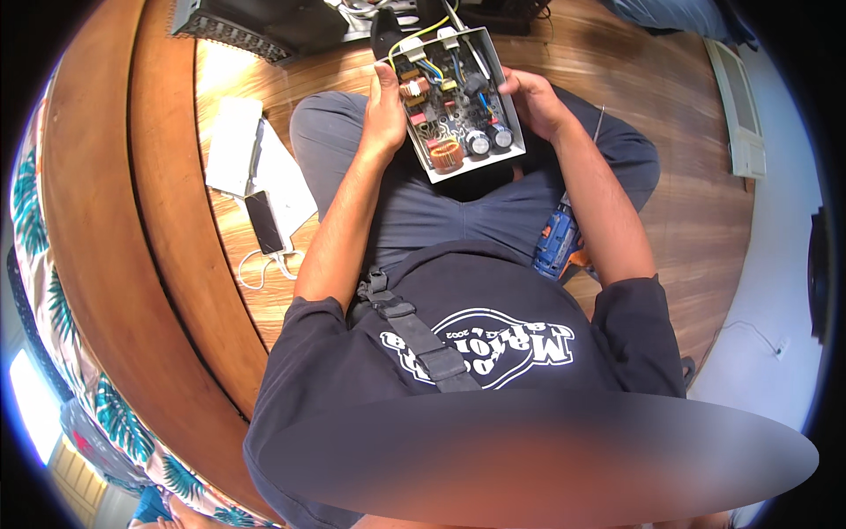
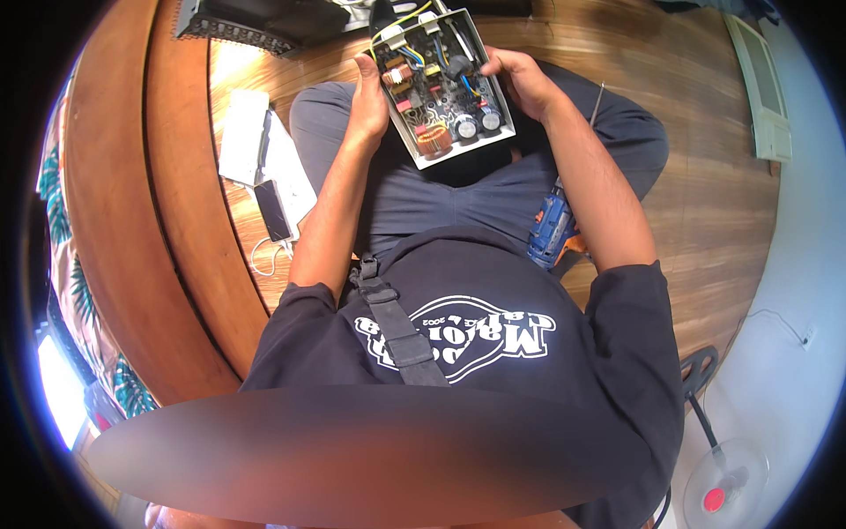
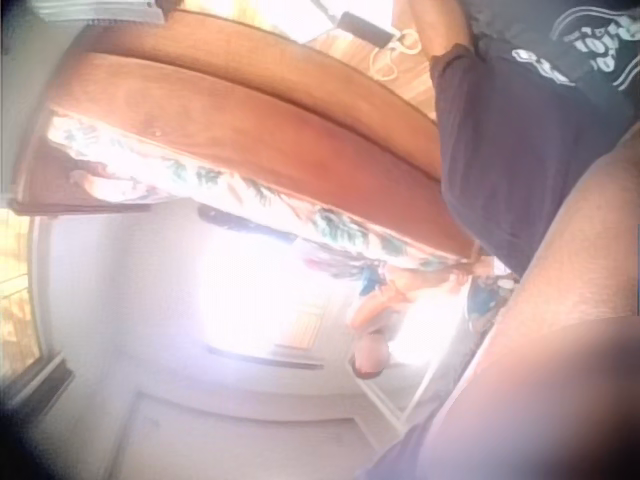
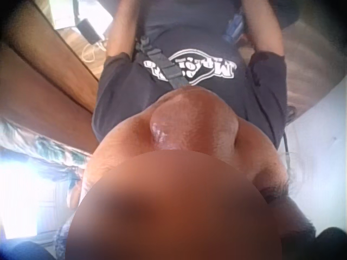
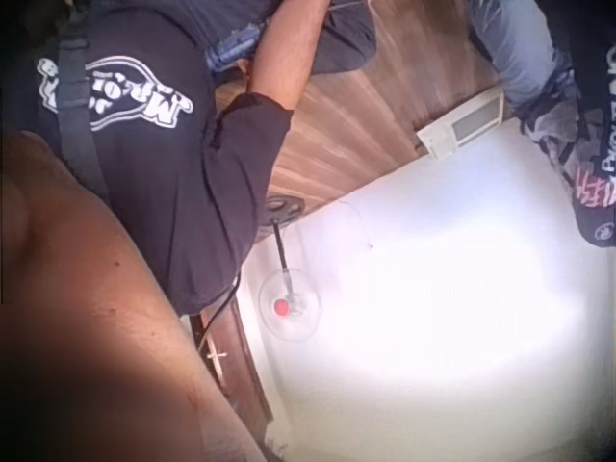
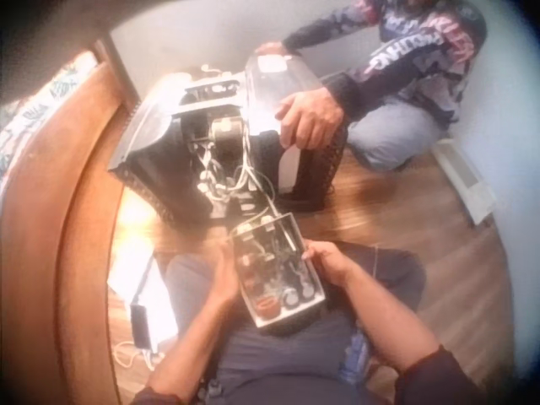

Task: The person sits on the floor and uses a cordless drill to remove screws from a metal enclosure and its internal components. They remove the outer casing, then unscrew and detach internal parts including a heat sink and circuit board sections.

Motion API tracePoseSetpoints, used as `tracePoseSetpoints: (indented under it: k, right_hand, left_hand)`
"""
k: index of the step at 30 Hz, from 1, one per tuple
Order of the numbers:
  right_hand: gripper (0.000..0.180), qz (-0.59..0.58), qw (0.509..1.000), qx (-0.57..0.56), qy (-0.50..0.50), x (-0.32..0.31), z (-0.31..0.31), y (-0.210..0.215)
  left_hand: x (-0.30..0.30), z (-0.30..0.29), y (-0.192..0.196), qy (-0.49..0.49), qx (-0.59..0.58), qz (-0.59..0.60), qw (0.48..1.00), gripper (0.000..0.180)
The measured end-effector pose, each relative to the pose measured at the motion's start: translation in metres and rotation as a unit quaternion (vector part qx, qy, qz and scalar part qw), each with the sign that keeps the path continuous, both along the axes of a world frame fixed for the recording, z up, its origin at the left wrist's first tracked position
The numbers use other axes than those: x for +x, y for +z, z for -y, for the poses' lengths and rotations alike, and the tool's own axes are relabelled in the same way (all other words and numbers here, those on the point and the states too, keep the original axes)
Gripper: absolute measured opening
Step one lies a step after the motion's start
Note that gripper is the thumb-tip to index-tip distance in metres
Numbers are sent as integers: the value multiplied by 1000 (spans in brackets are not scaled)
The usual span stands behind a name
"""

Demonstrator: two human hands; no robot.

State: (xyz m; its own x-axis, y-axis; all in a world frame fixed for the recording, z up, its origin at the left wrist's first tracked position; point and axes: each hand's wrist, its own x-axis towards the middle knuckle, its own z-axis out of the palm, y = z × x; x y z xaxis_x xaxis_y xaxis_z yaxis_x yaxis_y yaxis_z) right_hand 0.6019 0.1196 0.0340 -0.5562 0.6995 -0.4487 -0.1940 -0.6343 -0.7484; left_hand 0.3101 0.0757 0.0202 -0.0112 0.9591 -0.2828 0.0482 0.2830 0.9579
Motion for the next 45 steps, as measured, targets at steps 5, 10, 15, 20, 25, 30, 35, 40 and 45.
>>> tracePoseSetpoints:
  k: [5, 10, 15, 20, 25, 30, 35, 40, 45]
  right_hand:
    - [54, 227, 964, 117, -71, -4, 21, 33]
    - [50, 502, 729, 449, -124, 43, 114, 114]
    - [60, 622, 690, 370, -24, 73, 235, 147]
    - [84, 668, 662, 335, 49, 64, 287, 140]
    - [81, 689, 664, 289, 16, 63, 280, 115]
    - [72, 613, 743, 269, -6, 89, 283, 118]
    - [66, 482, 841, 171, -174, 97, 290, 154]
    - [59, 305, 863, 297, -273, 104, 282, 185]
    - [76, 295, 886, 259, -245, 98, 280, 188]
  left_hand:
    - [14, -9, -4, 24, 25, 19, 999, 87]
    - [15, -15, -7, 16, 36, 59, 998, 92]
    - [22, -15, 0, 73, -43, 180, 980, 88]
    - [21, -10, 5, 57, -99, 204, 972, 86]
    - [14, -8, -11, 52, -71, 246, 965, 85]
    - [13, -11, -25, 72, -88, 254, 961, 84]
    - [12, -8, -23, 66, -80, 254, 962, 83]
    - [12, -10, -19, 4, -15, 275, 961, 81]
    - [12, -12, -25, 23, -33, 306, 951, 76]
